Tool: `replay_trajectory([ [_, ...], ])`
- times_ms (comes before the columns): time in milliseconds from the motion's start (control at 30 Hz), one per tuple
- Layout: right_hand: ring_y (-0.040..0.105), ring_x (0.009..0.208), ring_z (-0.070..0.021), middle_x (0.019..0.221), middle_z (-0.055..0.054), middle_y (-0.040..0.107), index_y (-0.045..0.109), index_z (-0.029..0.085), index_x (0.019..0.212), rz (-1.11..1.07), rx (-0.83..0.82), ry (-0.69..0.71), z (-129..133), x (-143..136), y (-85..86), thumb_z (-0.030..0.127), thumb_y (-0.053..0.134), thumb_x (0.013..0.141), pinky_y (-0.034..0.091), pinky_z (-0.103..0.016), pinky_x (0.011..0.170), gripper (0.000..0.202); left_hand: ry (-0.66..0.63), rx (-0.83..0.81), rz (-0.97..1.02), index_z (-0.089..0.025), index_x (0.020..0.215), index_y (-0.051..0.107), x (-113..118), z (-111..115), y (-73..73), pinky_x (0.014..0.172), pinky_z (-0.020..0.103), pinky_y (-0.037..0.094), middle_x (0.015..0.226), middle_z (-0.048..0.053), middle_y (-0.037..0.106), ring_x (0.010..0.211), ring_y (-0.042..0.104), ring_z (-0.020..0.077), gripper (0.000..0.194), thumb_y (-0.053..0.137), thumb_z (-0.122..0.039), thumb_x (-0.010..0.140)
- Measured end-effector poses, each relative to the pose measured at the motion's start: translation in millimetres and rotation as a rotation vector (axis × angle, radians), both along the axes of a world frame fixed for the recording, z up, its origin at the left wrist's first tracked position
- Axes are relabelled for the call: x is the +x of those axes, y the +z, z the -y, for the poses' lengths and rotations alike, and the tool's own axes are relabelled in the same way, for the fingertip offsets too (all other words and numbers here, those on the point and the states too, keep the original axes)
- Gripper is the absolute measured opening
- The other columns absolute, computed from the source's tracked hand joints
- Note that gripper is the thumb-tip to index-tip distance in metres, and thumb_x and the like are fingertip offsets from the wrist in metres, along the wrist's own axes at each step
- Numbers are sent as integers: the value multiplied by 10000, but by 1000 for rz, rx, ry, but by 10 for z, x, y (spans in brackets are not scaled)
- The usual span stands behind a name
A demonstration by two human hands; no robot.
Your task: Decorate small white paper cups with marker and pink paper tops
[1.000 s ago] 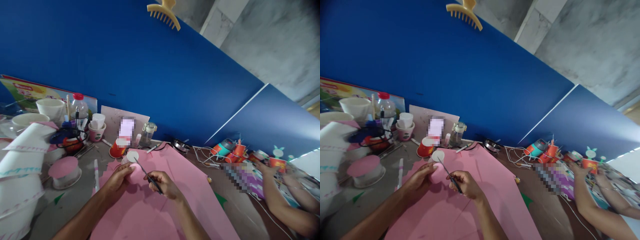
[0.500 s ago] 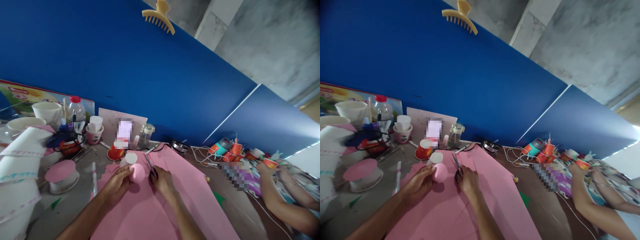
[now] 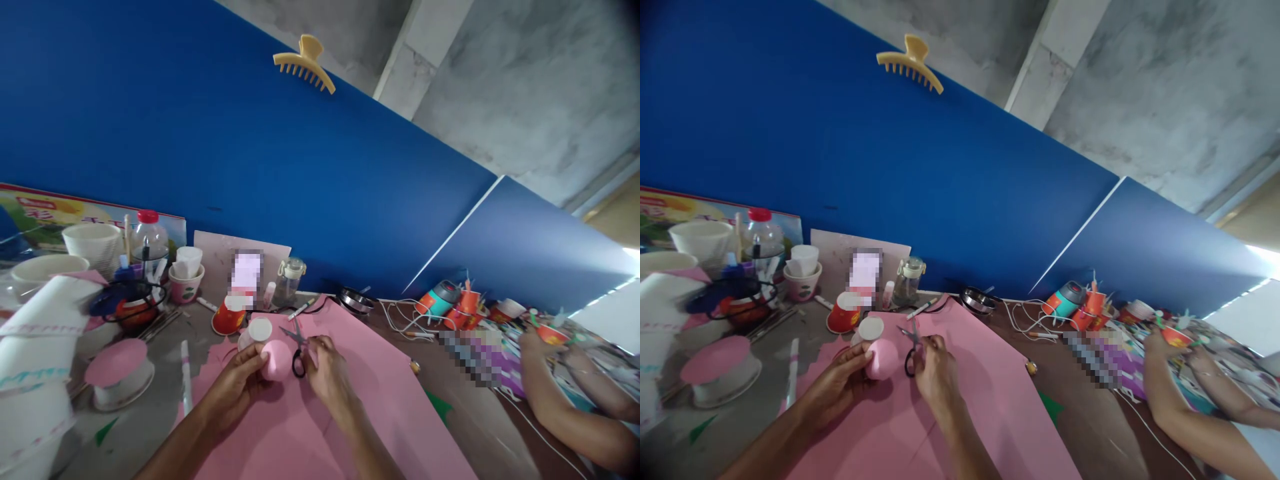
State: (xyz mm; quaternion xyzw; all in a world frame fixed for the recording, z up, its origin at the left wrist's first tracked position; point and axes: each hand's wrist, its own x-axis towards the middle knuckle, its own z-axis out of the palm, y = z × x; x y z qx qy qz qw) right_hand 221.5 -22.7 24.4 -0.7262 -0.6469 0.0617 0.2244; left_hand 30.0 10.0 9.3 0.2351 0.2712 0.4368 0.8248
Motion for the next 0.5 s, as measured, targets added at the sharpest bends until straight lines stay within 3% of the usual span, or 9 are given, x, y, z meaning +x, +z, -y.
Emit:
replay_trajectory([
  [100,678,967,-250,1044,-122,704,706,158,1064,-108,49,41,-12,-4,17,172,522,873,494,-305,848,266,18,3,13,-137,702,673,-5,-2,27,545,213,511,626,-13,648,575,595,105,270,892,-264,606],
  [167,676,887,-235,997,-107,704,688,159,1077,-233,79,145,4,-11,37,190,532,865,512,-309,798,265,22,10,12,-139,700,672,-12,-6,35,541,208,507,626,-14,647,571,591,101,267,887,-271,614],
  [233,658,782,-202,1076,-112,680,613,167,1215,-400,99,298,40,-31,68,273,541,887,529,-304,718,352,34,8,2,-140,725,681,-19,-6,38,545,210,510,654,-6,662,586,600,105,263,882,-277,623],
  [300,637,731,-183,1237,-148,614,459,174,1386,-532,105,443,82,-70,94,390,583,883,543,-310,673,562,47,12,3,-143,757,691,-20,4,47,557,214,515,687,-1,676,607,608,110,268,881,-280,626],
  [400,650,925,-259,1434,-221,445,271,154,1502,-480,160,544,117,-161,72,487,713,781,566,-377,784,909,20,49,28,-145,757,684,-4,36,69,582,213,513,696,-3,671,629,613,111,230,855,-271,669],
  [500,509,1261,-374,1464,-225,422,309,142,1489,-317,241,545,114,-242,-13,423,737,767,461,-491,1024,885,-39,72,41,-144,711,657,30,62,64,537,189,464,645,-11,642,580,584,96,213,829,-269,705],
])
